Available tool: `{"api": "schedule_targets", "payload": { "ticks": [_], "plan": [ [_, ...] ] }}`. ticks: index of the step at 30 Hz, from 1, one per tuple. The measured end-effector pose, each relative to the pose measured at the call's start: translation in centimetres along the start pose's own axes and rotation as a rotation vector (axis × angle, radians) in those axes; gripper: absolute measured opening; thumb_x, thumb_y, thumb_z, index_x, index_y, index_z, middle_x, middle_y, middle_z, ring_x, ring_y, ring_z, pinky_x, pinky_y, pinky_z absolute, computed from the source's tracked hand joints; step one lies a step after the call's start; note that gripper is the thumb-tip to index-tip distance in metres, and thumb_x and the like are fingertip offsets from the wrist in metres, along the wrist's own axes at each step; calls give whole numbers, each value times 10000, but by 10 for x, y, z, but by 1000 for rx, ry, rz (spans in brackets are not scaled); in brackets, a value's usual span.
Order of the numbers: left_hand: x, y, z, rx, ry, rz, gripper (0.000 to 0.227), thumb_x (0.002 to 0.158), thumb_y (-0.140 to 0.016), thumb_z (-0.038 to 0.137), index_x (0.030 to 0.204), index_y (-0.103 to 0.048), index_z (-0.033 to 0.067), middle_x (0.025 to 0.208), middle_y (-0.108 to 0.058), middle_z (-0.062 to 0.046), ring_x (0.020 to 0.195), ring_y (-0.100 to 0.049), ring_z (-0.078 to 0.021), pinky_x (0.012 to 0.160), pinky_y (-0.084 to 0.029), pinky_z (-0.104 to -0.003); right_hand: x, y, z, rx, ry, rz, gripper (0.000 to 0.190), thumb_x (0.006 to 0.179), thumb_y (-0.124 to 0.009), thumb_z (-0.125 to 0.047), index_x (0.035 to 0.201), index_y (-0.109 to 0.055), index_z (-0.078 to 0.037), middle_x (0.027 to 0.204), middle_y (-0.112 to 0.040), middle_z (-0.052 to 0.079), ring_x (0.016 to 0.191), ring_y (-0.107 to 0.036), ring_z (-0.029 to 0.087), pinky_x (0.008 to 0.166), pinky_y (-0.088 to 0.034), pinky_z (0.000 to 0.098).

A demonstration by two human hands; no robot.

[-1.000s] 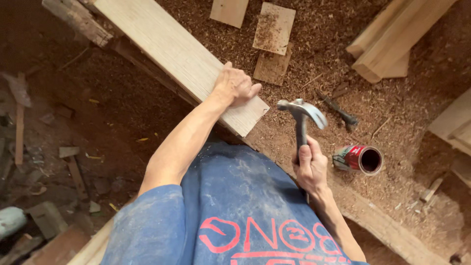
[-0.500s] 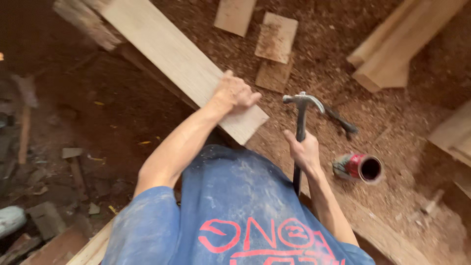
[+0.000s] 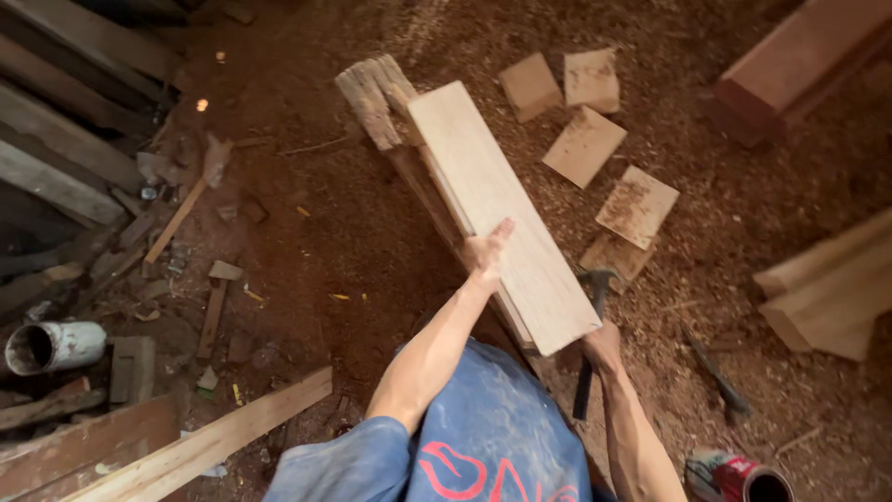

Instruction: The person constructs a wooden box by hammering nails into several wooden boards to join them together.

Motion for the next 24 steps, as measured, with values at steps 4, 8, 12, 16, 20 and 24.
{"api": "schedule_targets", "payload": {
  "ticks": [4, 8, 12, 16, 20, 24],
  "plan": [
    [16, 0, -18, -26, -246, 89, 684, 700, -849, 632, 643, -669, -25, 721, -695, -126, 703, -664, -240, 706, -547, -404, -14, -7, -20, 135, 31, 82, 346, 921, -706, -321, 952, -742, 22, 763, -712, 100, 637, -643, 187, 537, -483, 369],
    [1, 7, -35, 86, -156, 109, 726, 778, -790, 679, 603, -568, 11, 623, -632, -129, 577, -579, -278, 607, -497, -471, -20, 12, -12, -144, -50, 225, 317, 904, -768, -307, 941, -745, 7, 769, -707, 106, 652, -614, 169, 556, -466, 363],
    [-11, 13, -42, -62, -312, 178, 636, 704, -816, 625, 655, -711, 1, 672, -719, -117, 649, -699, -227, 664, -553, -412, -28, 50, 2, -180, -48, 350, 341, 903, -794, -316, 915, -719, 16, 789, -701, 98, 684, -621, 203, 584, -490, 400],
    [-1, 30, -46, -42, -338, 101, 632, 725, -855, 552, 809, -740, -63, 811, -760, -157, 731, -689, -239, 709, -558, -397, -54, 110, 9, -191, 8, 406, 326, 926, -740, -367, 996, -668, -57, 775, -734, 122, 686, -698, 210, 642, -528, 352],
    [-3, 31, -33, -160, -366, 34, 544, 741, -873, 387, 1029, -727, -51, 1017, -773, -165, 870, -709, -184, 813, -571, -371, -89, 136, -5, -341, 166, 473, 377, 1050, -655, -412, 1068, -694, -37, 794, -694, 103, 652, -618, 224, 615, -488, 385],
    [-31, 29, -21, -154, -311, 165, 729, 682, -923, 424, 1134, -627, -65, 1074, -743, -167, 954, -719, -256, 881, -582, -385, -141, 114, -6, -170, 197, 419, 360, 1077, -621, -364, 980, -678, -22, 696, -610, 72, 559, -564, 163, 507, -455, 351]
  ]
}}
Point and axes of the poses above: each hand's wrist, its own x-axis towards the middle knuckle, its own y-axis out of the back of the hand, z = x × y, the point moved 3 cm from there along x, towards the middle knuckle
